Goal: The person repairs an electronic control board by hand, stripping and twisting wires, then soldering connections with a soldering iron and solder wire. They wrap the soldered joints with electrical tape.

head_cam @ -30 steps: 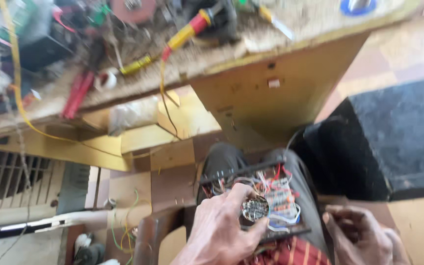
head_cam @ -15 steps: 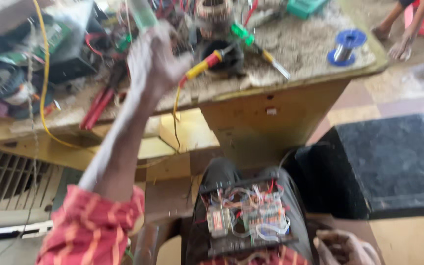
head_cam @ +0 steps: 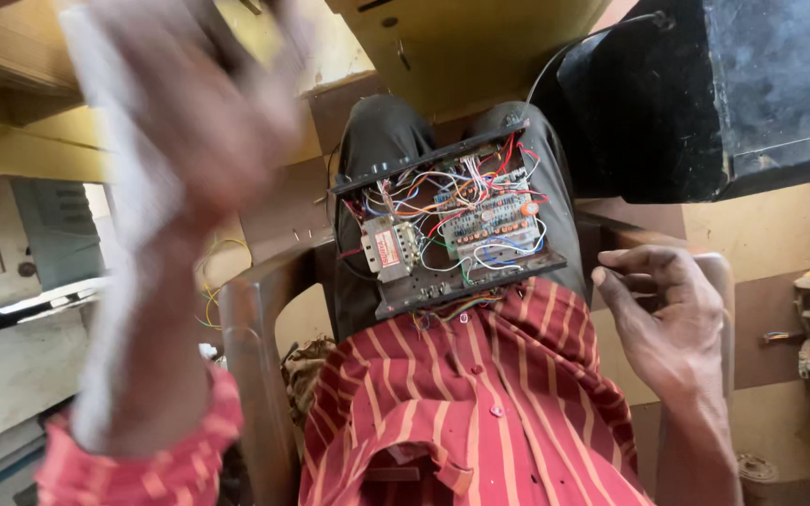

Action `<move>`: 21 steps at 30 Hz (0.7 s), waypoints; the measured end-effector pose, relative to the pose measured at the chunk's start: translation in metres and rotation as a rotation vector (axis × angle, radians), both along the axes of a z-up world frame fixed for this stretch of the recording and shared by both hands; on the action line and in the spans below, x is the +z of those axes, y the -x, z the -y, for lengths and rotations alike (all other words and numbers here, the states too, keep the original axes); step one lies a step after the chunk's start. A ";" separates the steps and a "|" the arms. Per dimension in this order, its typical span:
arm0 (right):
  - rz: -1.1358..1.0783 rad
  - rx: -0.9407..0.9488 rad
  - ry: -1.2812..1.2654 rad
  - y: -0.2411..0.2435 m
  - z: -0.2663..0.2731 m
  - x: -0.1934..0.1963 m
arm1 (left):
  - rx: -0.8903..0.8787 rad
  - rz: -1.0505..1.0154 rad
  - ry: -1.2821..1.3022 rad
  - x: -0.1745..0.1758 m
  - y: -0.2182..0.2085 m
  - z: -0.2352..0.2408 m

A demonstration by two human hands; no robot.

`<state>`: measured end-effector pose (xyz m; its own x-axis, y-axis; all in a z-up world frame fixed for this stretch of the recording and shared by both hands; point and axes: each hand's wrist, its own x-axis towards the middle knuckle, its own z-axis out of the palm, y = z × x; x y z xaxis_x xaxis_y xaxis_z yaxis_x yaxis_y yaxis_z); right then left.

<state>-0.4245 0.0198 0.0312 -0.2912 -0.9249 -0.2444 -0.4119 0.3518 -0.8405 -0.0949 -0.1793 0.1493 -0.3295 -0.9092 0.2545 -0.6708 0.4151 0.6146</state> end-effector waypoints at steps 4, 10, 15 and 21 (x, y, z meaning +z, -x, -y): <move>-0.012 -0.001 -0.066 -0.005 0.005 -0.001 | 0.001 -0.092 -0.065 -0.070 0.025 -0.079; 0.100 0.025 -0.008 -0.010 0.005 0.001 | -0.099 0.056 -0.069 -0.133 0.072 -0.118; 0.042 0.030 -0.011 -0.008 -0.002 0.005 | -0.174 0.183 -0.001 -0.158 0.089 -0.109; 0.006 0.014 -0.050 -0.004 -0.008 0.004 | -0.185 0.220 -0.010 -0.183 0.092 -0.103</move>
<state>-0.4209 0.0277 0.0355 -0.2761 -0.9157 -0.2920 -0.4120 0.3873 -0.8247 -0.1871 -0.0760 -0.0333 -0.5365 -0.8305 0.1501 -0.7017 0.5377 0.4675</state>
